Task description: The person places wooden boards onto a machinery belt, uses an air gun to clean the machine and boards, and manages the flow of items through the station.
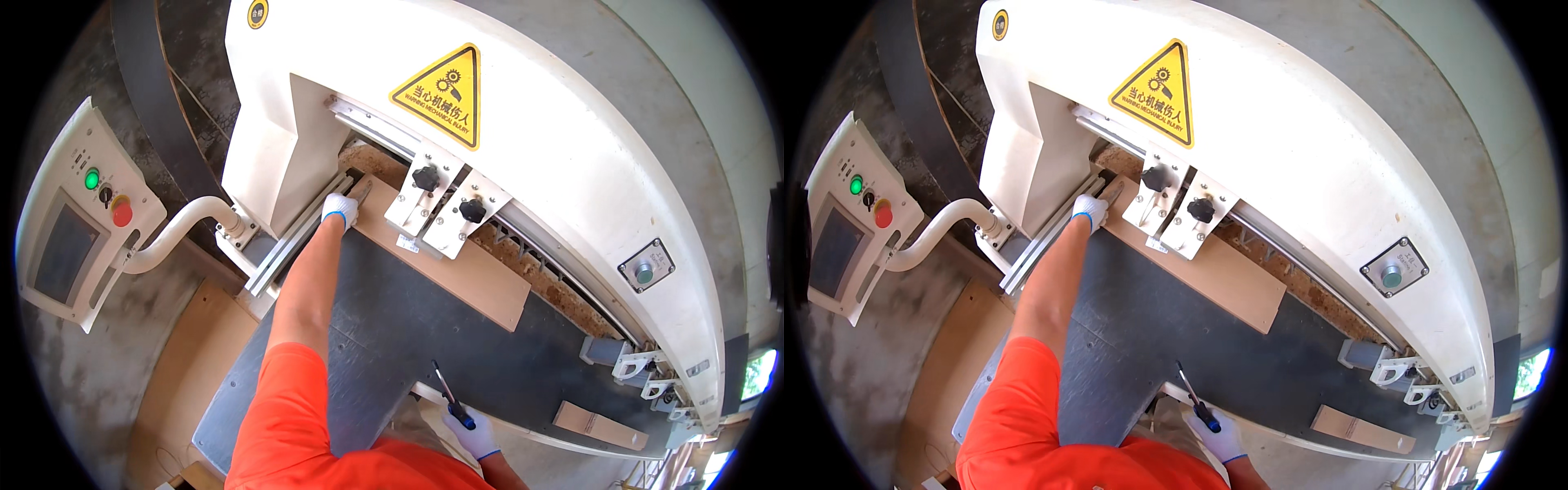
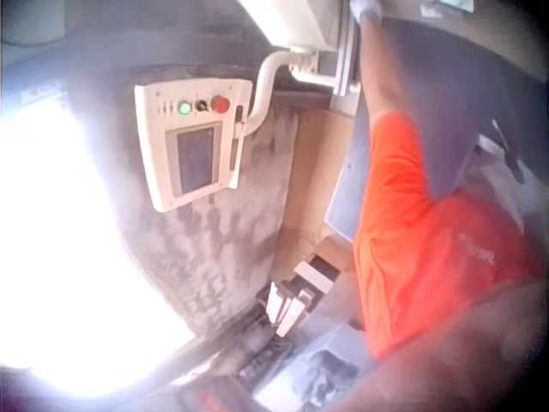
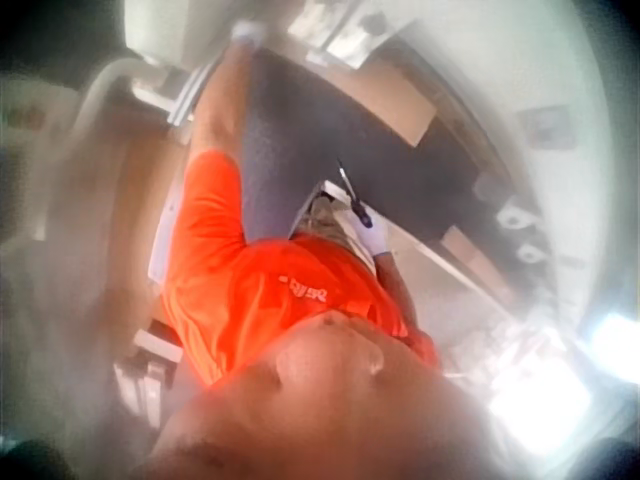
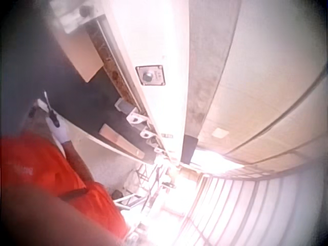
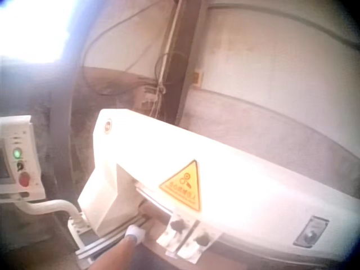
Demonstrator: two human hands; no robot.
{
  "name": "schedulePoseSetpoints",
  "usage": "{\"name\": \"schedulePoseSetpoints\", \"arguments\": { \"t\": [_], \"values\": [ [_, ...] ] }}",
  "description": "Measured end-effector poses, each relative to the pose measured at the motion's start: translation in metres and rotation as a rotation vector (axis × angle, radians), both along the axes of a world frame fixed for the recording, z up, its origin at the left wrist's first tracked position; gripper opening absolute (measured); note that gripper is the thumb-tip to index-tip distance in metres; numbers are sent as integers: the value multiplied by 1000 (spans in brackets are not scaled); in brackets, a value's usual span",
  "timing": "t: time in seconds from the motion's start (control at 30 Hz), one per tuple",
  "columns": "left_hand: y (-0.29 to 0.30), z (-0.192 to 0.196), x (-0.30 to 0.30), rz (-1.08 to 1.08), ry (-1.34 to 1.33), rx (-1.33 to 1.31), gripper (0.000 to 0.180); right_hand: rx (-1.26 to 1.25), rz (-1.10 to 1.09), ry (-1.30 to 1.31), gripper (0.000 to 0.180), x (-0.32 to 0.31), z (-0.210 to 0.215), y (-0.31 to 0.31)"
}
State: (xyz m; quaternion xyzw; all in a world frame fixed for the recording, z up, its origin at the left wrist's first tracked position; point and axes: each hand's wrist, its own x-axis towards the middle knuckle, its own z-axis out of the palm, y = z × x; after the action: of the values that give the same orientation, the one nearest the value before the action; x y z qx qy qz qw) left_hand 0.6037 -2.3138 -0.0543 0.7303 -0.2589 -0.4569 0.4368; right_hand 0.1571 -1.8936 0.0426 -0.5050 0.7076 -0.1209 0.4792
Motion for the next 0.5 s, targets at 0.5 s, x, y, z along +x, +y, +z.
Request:
{"name": "schedulePoseSetpoints", "arguments": {
  "t": [0.5],
  "values": [
    [32, 22, -9, -50, -763, 44, 39, -38, 14, 13, 37, 16, 36, -18]
  ]
}}
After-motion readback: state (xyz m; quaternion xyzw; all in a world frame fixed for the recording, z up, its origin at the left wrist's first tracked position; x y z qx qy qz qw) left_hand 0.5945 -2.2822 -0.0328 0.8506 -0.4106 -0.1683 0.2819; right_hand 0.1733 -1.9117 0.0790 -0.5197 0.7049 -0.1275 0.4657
